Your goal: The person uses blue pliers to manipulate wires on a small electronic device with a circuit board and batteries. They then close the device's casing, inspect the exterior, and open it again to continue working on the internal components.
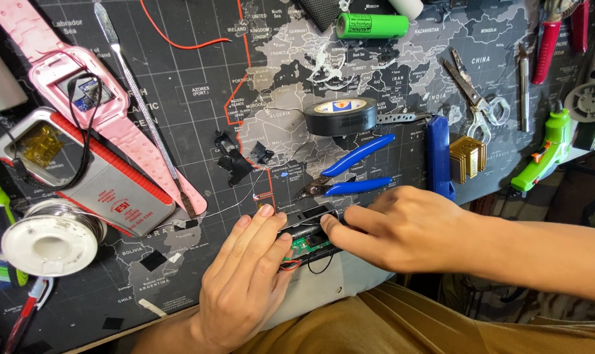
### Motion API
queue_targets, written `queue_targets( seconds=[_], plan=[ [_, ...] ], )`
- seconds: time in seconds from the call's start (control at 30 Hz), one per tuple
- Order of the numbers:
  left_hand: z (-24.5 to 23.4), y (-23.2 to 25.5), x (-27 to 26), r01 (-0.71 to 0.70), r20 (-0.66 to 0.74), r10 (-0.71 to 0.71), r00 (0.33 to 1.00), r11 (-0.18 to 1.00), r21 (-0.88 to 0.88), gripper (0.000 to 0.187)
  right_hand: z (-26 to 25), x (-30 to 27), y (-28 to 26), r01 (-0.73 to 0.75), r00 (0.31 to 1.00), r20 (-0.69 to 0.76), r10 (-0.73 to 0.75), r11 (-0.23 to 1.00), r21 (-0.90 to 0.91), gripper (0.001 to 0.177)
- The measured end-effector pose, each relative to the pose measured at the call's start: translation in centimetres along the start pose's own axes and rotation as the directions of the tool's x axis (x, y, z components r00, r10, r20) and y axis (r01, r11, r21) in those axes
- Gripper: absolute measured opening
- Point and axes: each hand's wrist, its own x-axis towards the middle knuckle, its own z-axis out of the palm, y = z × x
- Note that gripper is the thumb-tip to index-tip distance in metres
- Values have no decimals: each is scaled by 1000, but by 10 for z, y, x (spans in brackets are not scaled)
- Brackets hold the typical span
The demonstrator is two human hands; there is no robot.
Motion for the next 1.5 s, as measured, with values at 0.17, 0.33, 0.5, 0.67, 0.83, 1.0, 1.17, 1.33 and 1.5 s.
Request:
queue_targets(
  seconds=[0.17, 0.33, 0.5, 0.67, 0.83, 1.0, 1.17, 1.33, 1.5],
  plan=[
    [-1, 0, 0, 3, -7, -3, 1000, 1000, -1, 28, -6, 3, -3, 22, 999, -39, -23, 1000, -23, 27],
    [-1, 0, 0, -4, 0, 4, 1000, 1000, -1, 28, -5, 3, -2, 13, 1000, -12, -14, 999, -42, 28],
    [0, 0, 0, -8, 0, 8, 1000, 1000, -5, 24, -5, 6, -1, 13, 1000, 2, -12, 999, -47, 24],
    [-1, 0, -1, 1, 4, -1, 1000, 1000, -11, 18, -4, 10, -1, 27, 999, 48, -21, 992, -123, 24],
    [0, 2, 0, 3, -16, -3, 1000, 1000, -5, 18, -5, 13, -2, 28, 999, 24, -26, 994, -103, 18],
    [-1, 5, 2, -12, 3, 12, 1000, 1000, -25, 22, -1, 24, -5, 47, 996, -63, -56, 989, -140, 11],
    [-6, 5, 2, 11, 10, -10, 1000, 997, -75, 28, -3, 41, -4, 109, 983, -133, -130, 982, -153, 8],
    [-2, 3, -1, 26, 0, -26, 1000, 995, -93, 22, -6, 26, -4, 76, 994, -70, -87, 986, -150, 14],
    [1, 2, -4, 51, 1, -52, 999, 990, -135, 25, -7, 15, 0, 65, 996, -48, -71, 991, -119, 15]
  ],
)
